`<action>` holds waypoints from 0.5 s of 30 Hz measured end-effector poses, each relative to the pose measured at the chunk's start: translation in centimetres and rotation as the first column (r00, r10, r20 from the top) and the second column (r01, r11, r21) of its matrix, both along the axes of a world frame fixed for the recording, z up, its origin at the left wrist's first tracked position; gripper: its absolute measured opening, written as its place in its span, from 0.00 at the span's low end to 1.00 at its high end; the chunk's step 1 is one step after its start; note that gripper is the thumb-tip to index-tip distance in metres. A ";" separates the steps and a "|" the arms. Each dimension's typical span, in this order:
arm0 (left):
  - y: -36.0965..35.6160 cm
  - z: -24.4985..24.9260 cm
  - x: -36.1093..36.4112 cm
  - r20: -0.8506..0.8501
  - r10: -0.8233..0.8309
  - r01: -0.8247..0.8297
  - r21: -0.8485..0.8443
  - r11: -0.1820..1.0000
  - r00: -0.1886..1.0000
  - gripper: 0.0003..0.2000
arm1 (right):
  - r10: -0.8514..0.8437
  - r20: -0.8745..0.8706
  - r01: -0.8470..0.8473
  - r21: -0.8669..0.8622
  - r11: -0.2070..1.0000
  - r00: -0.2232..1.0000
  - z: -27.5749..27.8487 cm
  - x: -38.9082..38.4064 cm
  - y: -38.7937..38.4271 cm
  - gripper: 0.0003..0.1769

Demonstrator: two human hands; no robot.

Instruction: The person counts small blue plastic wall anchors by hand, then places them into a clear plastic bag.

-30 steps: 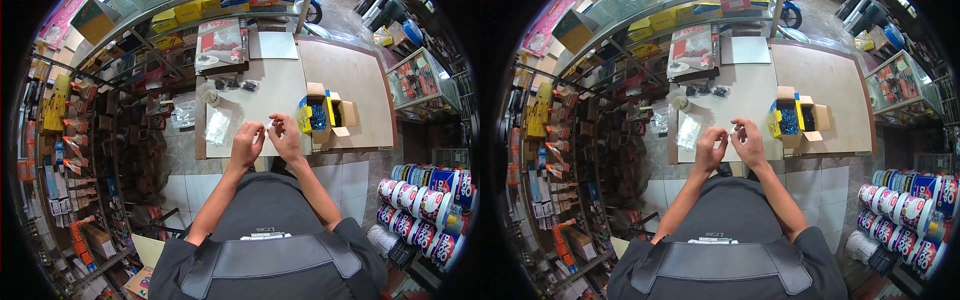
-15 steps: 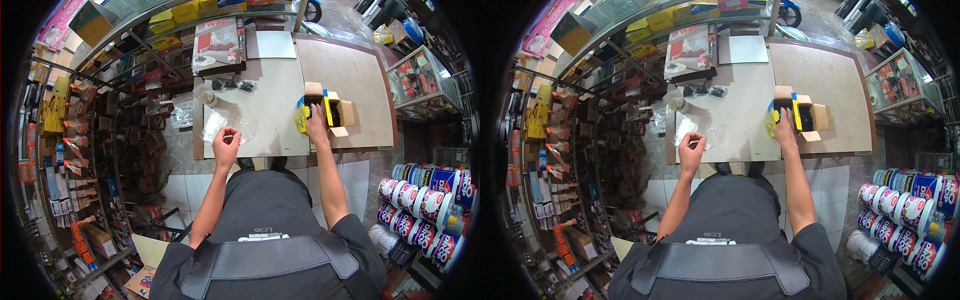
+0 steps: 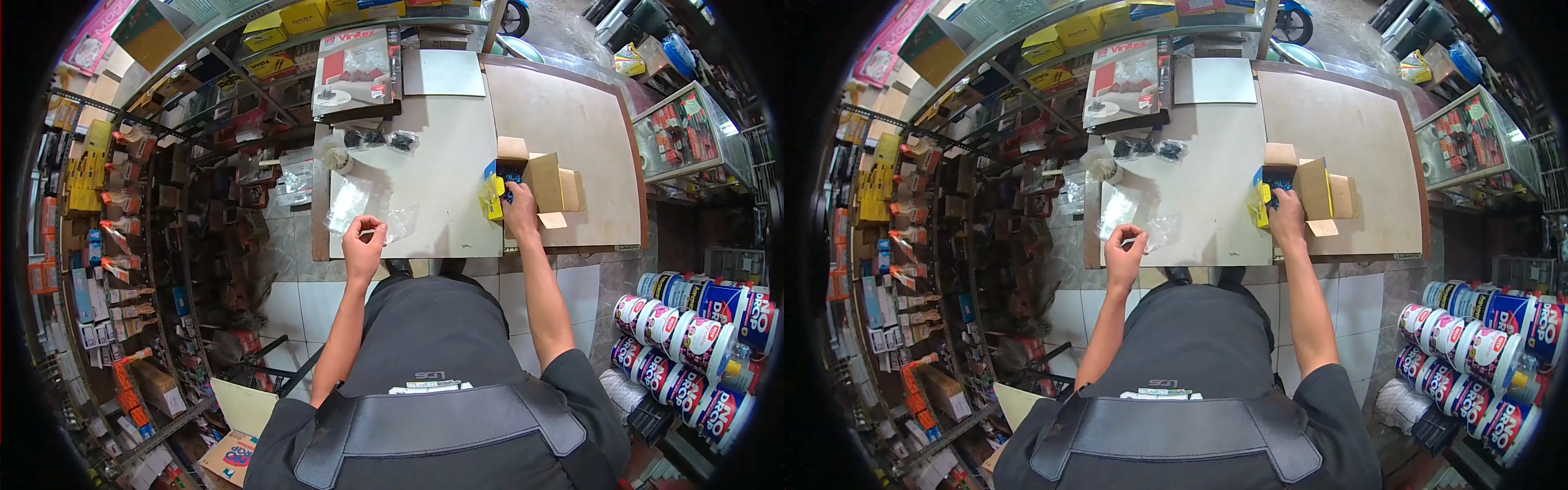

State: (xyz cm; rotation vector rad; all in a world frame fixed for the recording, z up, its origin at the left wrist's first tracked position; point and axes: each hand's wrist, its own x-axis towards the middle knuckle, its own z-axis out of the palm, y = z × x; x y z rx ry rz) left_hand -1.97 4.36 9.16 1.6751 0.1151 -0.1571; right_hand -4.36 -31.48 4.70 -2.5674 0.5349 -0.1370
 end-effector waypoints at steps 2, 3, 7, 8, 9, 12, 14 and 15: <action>0.0 -0.1 -0.1 -0.018 0.021 -0.022 -0.021 1.000 1.000 0.05 | -0.018 0.071 0.017 0.013 1.000 0.997 -0.5 -0.2 0.0 0.20; 0.1 -0.2 -0.2 -0.021 0.022 -0.023 -0.020 1.000 1.000 0.05 | -0.066 0.131 0.058 0.061 0.996 0.989 -0.9 -0.3 -0.1 0.17; 0.1 -0.4 -0.1 -0.050 0.020 -0.021 -0.029 0.999 0.999 0.05 | -0.231 0.224 0.172 0.253 0.952 0.947 -1.4 -0.1 0.0 0.11; 0.2 -0.4 0.0 -0.053 0.022 -0.023 -0.033 0.999 0.998 0.05 | -0.230 0.225 0.171 0.254 0.952 0.947 -1.2 0.0 0.0 0.11; 0.3 -0.4 0.1 -0.052 0.022 -0.024 -0.032 0.999 0.998 0.05 | -0.259 0.201 0.197 0.284 0.938 0.945 -1.1 0.1 -0.1 0.11; 0.3 -0.4 0.2 -0.063 0.026 -0.028 -0.028 0.999 0.998 0.06 | -0.307 0.203 0.204 0.409 0.889 0.930 -1.0 0.3 -0.4 0.12; 0.4 -0.5 0.3 -0.058 0.022 -0.025 -0.042 0.999 0.998 0.06 | -0.329 0.225 0.180 0.502 0.846 0.917 -1.3 0.2 -0.8 0.12; 0.4 -0.5 0.2 -0.058 0.022 -0.025 -0.043 0.999 0.998 0.06 | -0.352 0.213 0.171 0.581 0.795 0.911 -1.3 0.2 -1.2 0.12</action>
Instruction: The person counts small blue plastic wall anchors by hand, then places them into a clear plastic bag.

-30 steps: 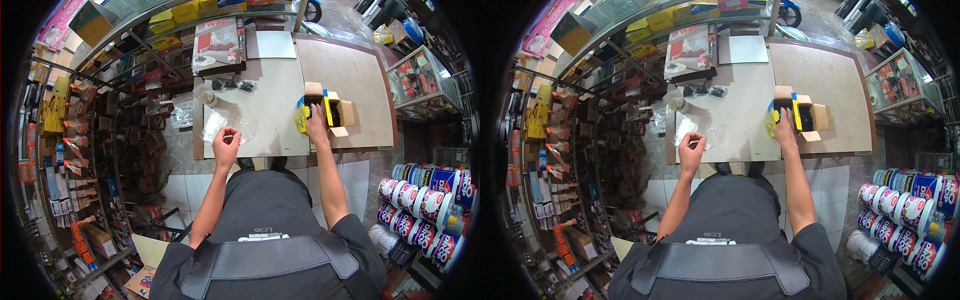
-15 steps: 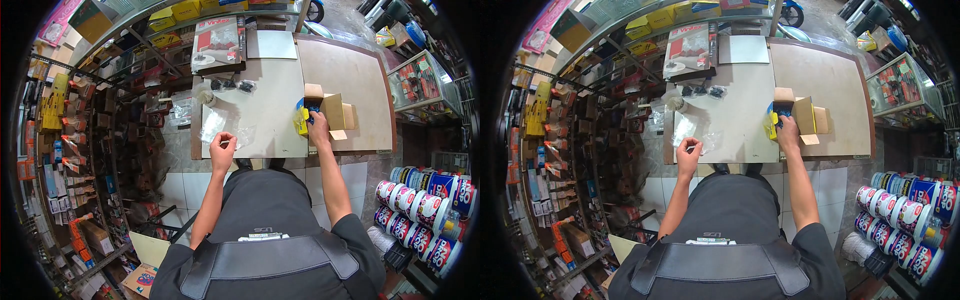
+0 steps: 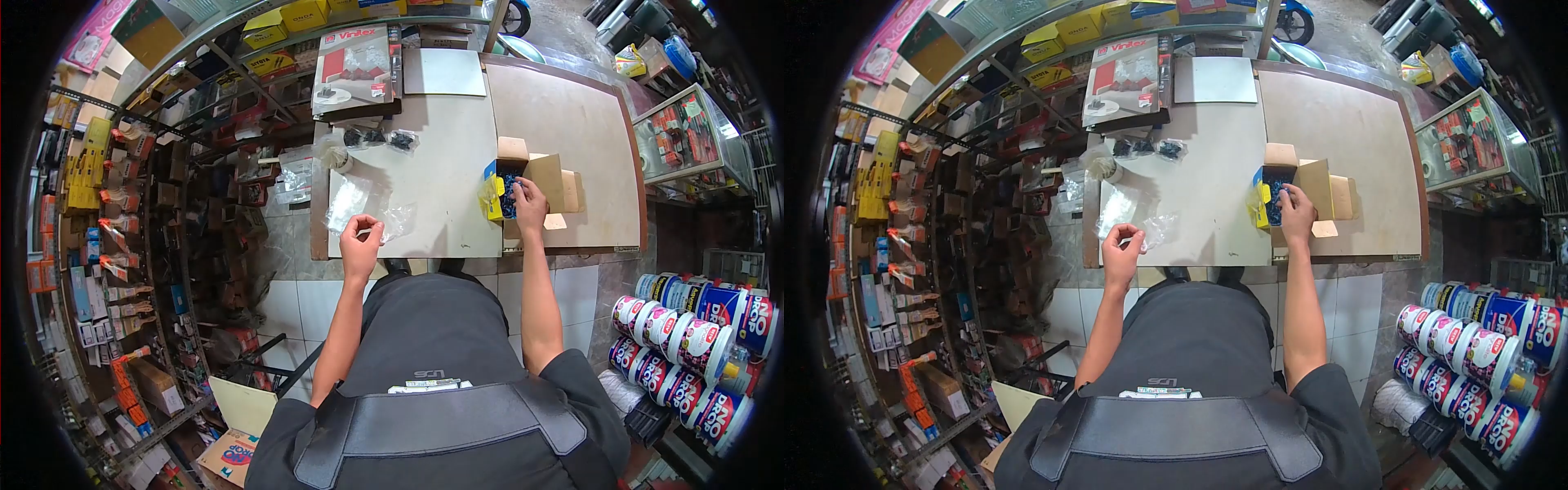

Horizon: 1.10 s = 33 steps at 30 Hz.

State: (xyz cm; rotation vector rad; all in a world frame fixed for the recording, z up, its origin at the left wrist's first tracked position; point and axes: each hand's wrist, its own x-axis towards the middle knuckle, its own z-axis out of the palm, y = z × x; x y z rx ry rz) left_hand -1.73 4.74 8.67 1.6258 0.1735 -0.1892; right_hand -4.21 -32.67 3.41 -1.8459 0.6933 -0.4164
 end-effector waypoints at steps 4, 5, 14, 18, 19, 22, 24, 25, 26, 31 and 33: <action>0.1 -0.2 -0.2 -0.012 -0.002 0.002 0.000 1.000 1.000 0.06 | -0.009 0.042 -0.002 0.257 0.966 0.999 0.3 -0.4 -1.1 0.13; 0.2 -0.2 -0.2 -0.018 -0.005 0.004 -0.003 1.000 1.000 0.06 | -0.028 0.059 0.005 0.356 0.934 0.998 0.4 -0.5 -1.1 0.13; 0.4 0.0 -0.5 -0.047 -0.014 0.013 -0.035 0.999 0.999 0.06 | -0.093 0.196 -0.151 0.923 0.353 0.976 2.9 -0.3 3.1 0.19; 0.6 -0.1 -0.7 -0.051 -0.017 0.015 -0.034 0.999 0.999 0.06 | 0.140 0.071 -0.139 0.809 0.571 0.988 1.4 0.4 7.3 0.14; 0.6 0.0 -0.8 -0.051 -0.013 0.011 -0.034 0.999 0.999 0.06 | 0.269 -0.044 -0.182 0.631 0.754 0.962 0.9 0.5 8.4 0.12; 0.7 0.1 -1.0 -0.052 -0.010 0.009 -0.028 1.000 0.999 0.06 | 0.421 -0.299 -0.369 0.214 0.904 0.857 -0.9 1.3 10.7 0.12; 0.9 0.2 -1.1 -0.049 -0.010 0.009 -0.019 1.000 0.999 0.06 | 0.420 -0.257 -0.431 0.013 0.902 0.870 -3.4 1.7 11.6 0.11; 1.0 0.3 -1.2 -0.052 -0.005 0.005 -0.015 1.000 0.999 0.06 | 0.425 -0.215 -0.465 -0.193 0.864 0.879 -4.3 2.0 11.9 0.09; 1.0 0.4 -1.3 -0.055 0.000 0.000 -0.011 1.000 0.998 0.06 | 0.478 -0.188 -0.514 -0.293 0.806 0.858 -5.1 2.4 11.8 0.09; 1.2 0.6 -1.7 -0.056 0.030 -0.030 -0.001 1.000 0.998 0.06 | 0.548 -0.258 -0.605 -0.329 0.725 0.796 -4.2 3.7 13.2 0.10; 1.4 0.5 -1.9 -0.054 0.041 -0.040 0.006 0.999 0.998 0.06 | 0.564 -0.289 -0.634 -0.357 0.686 0.773 -4.0 4.2 13.6 0.11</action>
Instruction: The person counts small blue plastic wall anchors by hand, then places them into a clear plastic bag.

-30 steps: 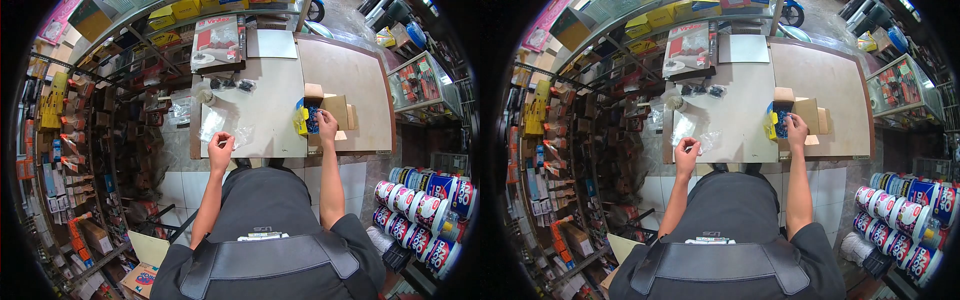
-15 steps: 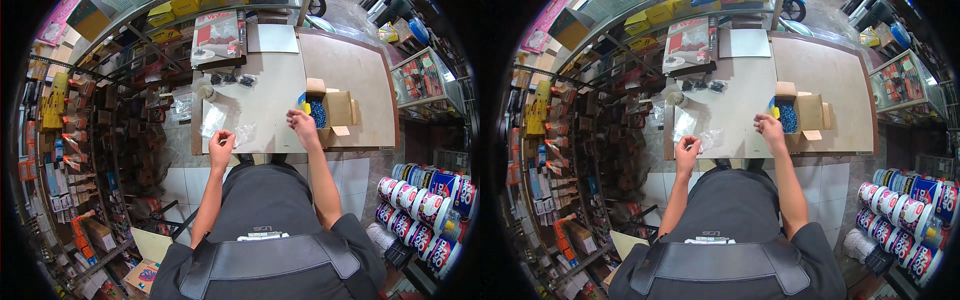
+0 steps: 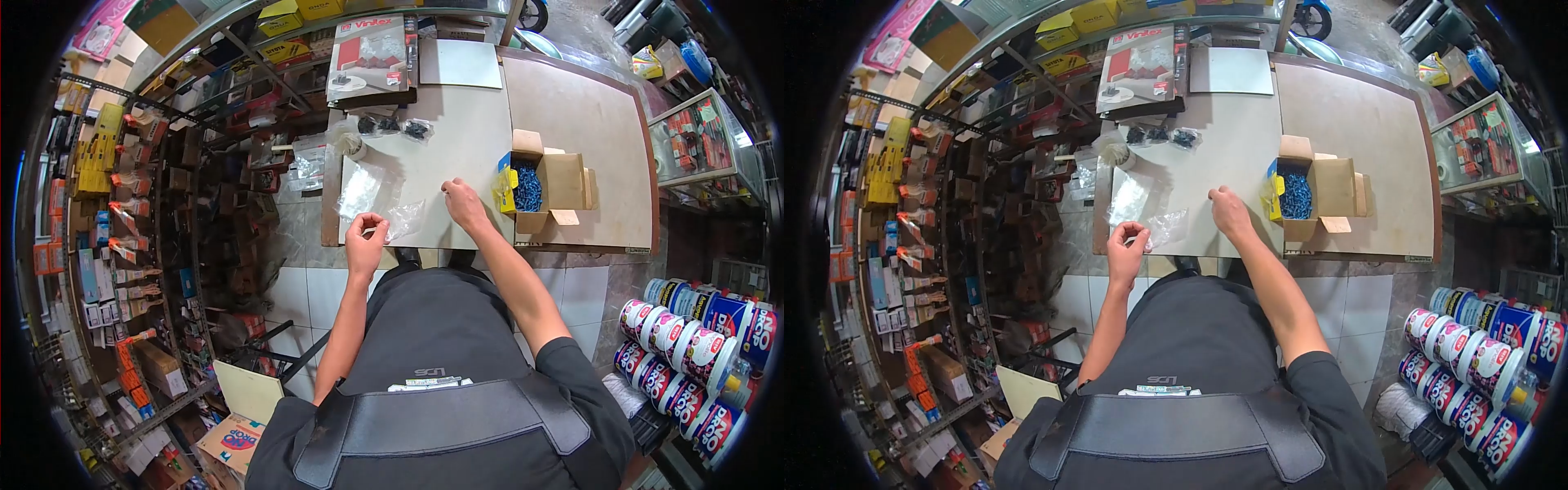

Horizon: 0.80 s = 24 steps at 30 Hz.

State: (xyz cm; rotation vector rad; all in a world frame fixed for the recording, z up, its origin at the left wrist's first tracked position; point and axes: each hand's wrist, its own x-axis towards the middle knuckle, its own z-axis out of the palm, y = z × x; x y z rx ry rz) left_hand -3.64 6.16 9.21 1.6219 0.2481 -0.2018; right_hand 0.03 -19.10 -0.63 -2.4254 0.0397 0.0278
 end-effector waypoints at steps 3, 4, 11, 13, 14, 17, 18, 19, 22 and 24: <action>0.1 -0.1 -0.2 -0.005 -0.003 0.003 0.005 1.000 1.000 0.06 | 0.036 -0.024 -0.037 -0.044 0.998 0.999 0.6 0.3 0.2 0.11; 0.2 -0.1 -0.2 -0.002 -0.008 0.008 0.011 1.000 1.000 0.06 | 0.044 -0.006 -0.044 -0.043 0.998 0.999 0.6 0.3 0.1 0.13; 0.1 0.2 0.1 -0.014 0.013 -0.013 -0.007 1.000 1.000 0.06 | -0.159 0.137 0.113 0.298 0.948 0.978 4.4 -2.6 -0.5 0.18; 0.2 0.1 0.3 -0.020 0.019 -0.019 -0.005 1.000 1.000 0.06 | -0.267 0.220 0.200 0.285 0.937 0.938 6.0 -3.9 -2.2 0.17; 0.3 0.1 0.4 -0.026 0.021 -0.021 -0.002 1.000 0.999 0.06 | -0.312 0.296 0.262 0.196 0.945 0.903 6.3 -4.5 -3.5 0.16; 0.5 -0.7 0.6 -0.032 -0.013 0.013 0.014 1.000 0.999 0.06 | -0.436 0.400 0.457 0.048 0.888 0.806 7.2 -5.6 -7.3 0.17; 0.4 -0.7 0.7 -0.033 -0.015 0.016 0.013 1.000 0.999 0.06 | -0.438 0.399 0.459 0.047 0.887 0.805 7.2 -5.7 -8.3 0.17; 0.2 -0.6 0.7 -0.040 -0.020 0.020 0.005 1.000 0.999 0.06 | -0.436 0.356 0.467 -0.001 0.884 0.827 7.1 -5.9 -9.3 0.19; -0.6 -0.3 1.1 -0.049 -0.035 0.035 -0.007 0.999 0.998 0.06 | -0.402 0.280 0.447 -0.122 0.886 0.872 5.4 -6.4 -11.5 0.25; -0.9 -0.3 1.4 -0.053 -0.040 0.040 -0.007 0.999 0.998 0.06 | -0.300 0.091 0.311 -0.160 0.937 0.950 4.8 -6.1 -12.0 0.27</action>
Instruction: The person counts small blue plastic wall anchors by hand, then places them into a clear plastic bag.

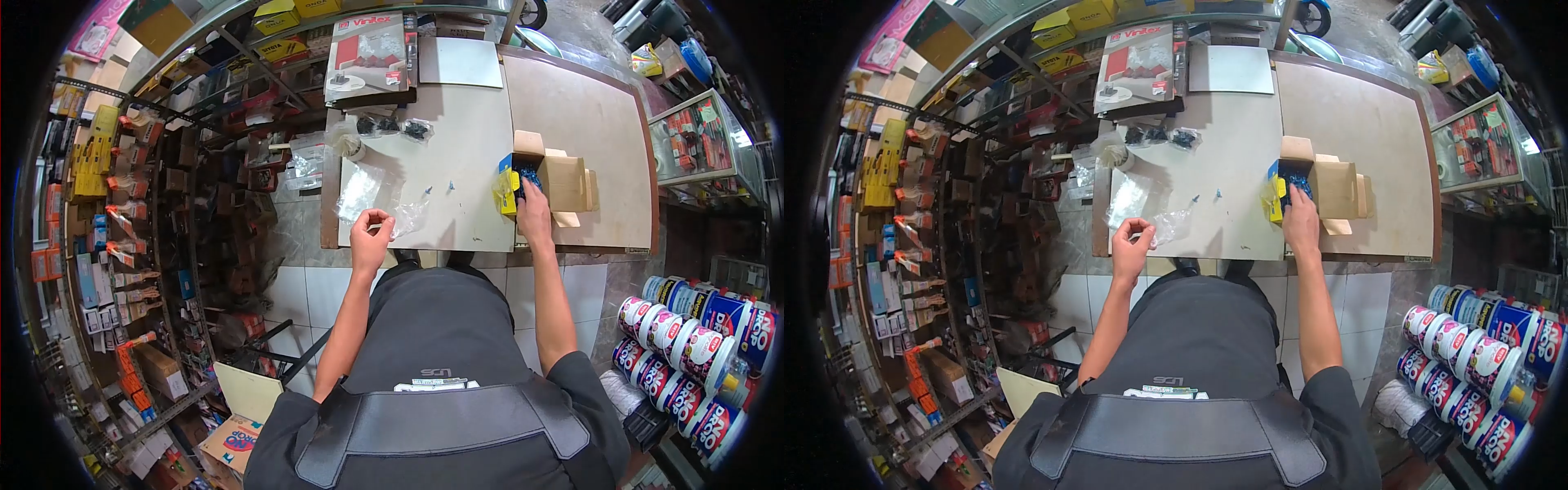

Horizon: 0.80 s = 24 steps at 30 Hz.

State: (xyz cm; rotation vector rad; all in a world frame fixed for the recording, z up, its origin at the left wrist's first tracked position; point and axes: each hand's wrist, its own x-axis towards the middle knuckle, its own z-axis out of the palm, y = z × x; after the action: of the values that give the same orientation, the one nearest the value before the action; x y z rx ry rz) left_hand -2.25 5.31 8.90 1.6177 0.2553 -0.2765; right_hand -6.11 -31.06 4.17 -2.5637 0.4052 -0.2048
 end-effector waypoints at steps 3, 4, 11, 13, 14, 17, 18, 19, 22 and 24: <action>-0.2 -0.1 0.3 0.009 -0.036 0.036 0.003 0.999 0.999 0.07 | -0.028 -0.127 0.019 -0.073 0.997 0.991 0.9 0.8 0.1 0.30; -0.4 -0.1 0.4 0.007 -0.034 0.034 0.006 0.999 0.999 0.07 | -0.035 -0.190 0.017 -0.096 0.995 0.981 1.6 1.2 0.2 0.30; -0.5 -0.9 0.3 0.007 -0.020 0.020 0.006 1.000 1.000 0.06 | -0.023 -0.185 0.013 -0.055 0.998 0.982 0.9 1.8 -0.2 0.26; -0.4 -0.9 0.1 -0.004 -0.024 0.024 0.012 1.000 1.000 0.06 | -0.051 -0.072 0.051 0.003 0.999 0.996 0.3 1.7 -0.1 0.23; -0.4 -0.9 0.1 -0.013 -0.029 0.030 0.020 0.999 0.999 0.06 | -0.050 -0.072 0.050 0.002 0.999 0.996 0.1 1.6 -0.2 0.23; -0.4 -1.2 0.0 -0.001 -0.019 0.019 0.009 1.000 1.000 0.06 | -0.080 -0.078 0.083 0.026 0.996 0.994 0.2 1.0 0.0 0.18; -0.3 -1.3 0.0 0.000 -0.019 0.019 0.007 1.000 1.000 0.06 | -0.134 -0.030 0.137 0.171 0.976 0.991 0.3 0.7 0.1 0.14; -0.3 -1.4 0.0 0.015 -0.013 0.013 -0.001 1.000 1.000 0.06 | -0.193 0.010 0.180 0.314 0.932 0.981 0.5 0.6 0.1 0.11; 0.2 -1.5 -0.1 0.023 -0.007 0.007 -0.008 1.000 1.000 0.06 | -0.326 0.016 0.269 0.529 0.805 0.945 1.1 0.8 0.0 0.10; 0.3 -1.5 0.0 0.018 -0.009 0.009 -0.009 1.000 1.000 0.07 | -0.331 0.016 0.266 0.560 0.785 0.943 0.9 0.9 -0.3 0.10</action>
State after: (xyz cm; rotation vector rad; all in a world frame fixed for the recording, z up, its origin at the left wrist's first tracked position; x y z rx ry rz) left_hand -2.29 5.66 7.38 1.6115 0.2325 -0.2699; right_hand -5.17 -31.38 5.04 -1.8961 0.7157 -0.2978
